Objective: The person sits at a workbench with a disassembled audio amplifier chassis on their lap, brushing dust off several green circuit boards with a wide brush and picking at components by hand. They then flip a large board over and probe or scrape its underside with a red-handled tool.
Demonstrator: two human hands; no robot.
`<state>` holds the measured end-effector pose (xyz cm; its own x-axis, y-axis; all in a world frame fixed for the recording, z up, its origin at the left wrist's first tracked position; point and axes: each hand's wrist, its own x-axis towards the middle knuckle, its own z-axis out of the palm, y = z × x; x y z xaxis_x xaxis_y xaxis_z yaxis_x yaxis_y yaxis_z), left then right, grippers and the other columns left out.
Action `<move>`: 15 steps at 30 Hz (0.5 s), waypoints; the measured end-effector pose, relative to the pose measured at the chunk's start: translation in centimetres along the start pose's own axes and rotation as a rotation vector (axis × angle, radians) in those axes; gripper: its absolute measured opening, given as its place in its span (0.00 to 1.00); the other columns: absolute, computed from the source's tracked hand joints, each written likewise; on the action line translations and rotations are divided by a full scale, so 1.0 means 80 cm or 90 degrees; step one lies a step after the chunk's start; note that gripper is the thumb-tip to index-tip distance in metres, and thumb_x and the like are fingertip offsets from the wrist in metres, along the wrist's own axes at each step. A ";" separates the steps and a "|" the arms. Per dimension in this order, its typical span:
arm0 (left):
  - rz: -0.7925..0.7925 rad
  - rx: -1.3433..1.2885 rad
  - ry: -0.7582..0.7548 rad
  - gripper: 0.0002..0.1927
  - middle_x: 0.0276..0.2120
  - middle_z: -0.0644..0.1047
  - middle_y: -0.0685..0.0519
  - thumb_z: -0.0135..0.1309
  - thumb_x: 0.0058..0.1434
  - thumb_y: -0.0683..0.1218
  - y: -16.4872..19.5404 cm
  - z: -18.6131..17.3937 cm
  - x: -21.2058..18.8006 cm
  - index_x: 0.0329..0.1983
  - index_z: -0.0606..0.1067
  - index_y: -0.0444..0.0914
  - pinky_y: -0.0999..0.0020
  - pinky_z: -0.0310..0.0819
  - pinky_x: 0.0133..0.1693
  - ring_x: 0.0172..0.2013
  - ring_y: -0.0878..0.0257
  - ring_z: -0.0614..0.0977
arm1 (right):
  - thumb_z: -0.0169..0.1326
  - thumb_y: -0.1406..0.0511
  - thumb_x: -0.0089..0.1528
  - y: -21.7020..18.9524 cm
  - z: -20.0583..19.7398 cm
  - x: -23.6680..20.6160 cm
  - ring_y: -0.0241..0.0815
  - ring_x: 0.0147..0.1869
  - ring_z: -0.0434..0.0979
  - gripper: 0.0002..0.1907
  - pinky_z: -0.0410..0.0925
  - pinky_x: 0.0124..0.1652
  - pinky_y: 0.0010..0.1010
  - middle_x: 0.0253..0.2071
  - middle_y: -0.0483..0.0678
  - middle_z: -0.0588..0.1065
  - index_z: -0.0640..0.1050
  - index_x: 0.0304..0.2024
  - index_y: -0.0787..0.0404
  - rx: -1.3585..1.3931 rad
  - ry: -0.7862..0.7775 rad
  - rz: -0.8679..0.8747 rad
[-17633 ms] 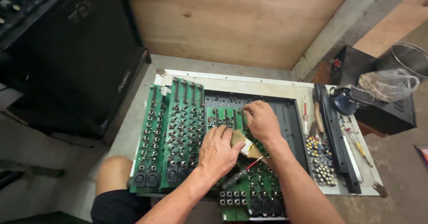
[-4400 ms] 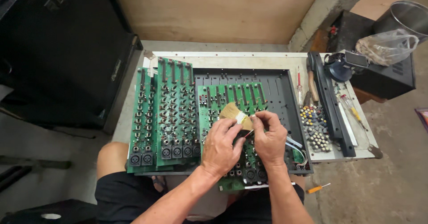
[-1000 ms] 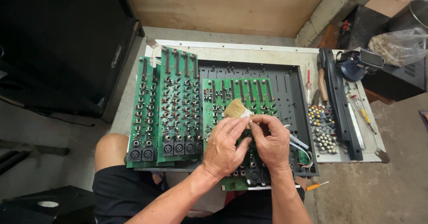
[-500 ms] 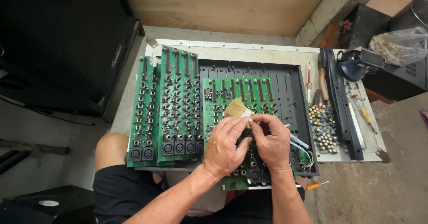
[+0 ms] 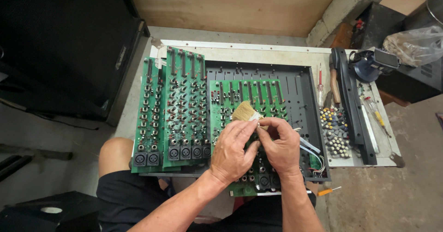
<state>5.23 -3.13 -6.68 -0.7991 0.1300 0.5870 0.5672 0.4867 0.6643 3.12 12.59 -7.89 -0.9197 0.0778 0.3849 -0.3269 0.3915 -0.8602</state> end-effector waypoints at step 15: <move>-0.005 0.002 0.002 0.27 0.52 0.77 0.42 0.63 0.55 0.41 -0.002 0.000 0.001 0.58 0.73 0.31 0.52 0.69 0.59 0.55 0.44 0.76 | 0.60 0.73 0.62 -0.009 -0.002 0.007 0.33 0.41 0.81 0.07 0.72 0.40 0.24 0.41 0.48 0.80 0.81 0.43 0.63 -0.033 -0.005 -0.098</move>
<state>5.09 -3.19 -6.77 -0.8028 0.1228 0.5834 0.5600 0.4910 0.6673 2.91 12.53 -7.01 -0.8615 0.0058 0.5078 -0.4524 0.4456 -0.7725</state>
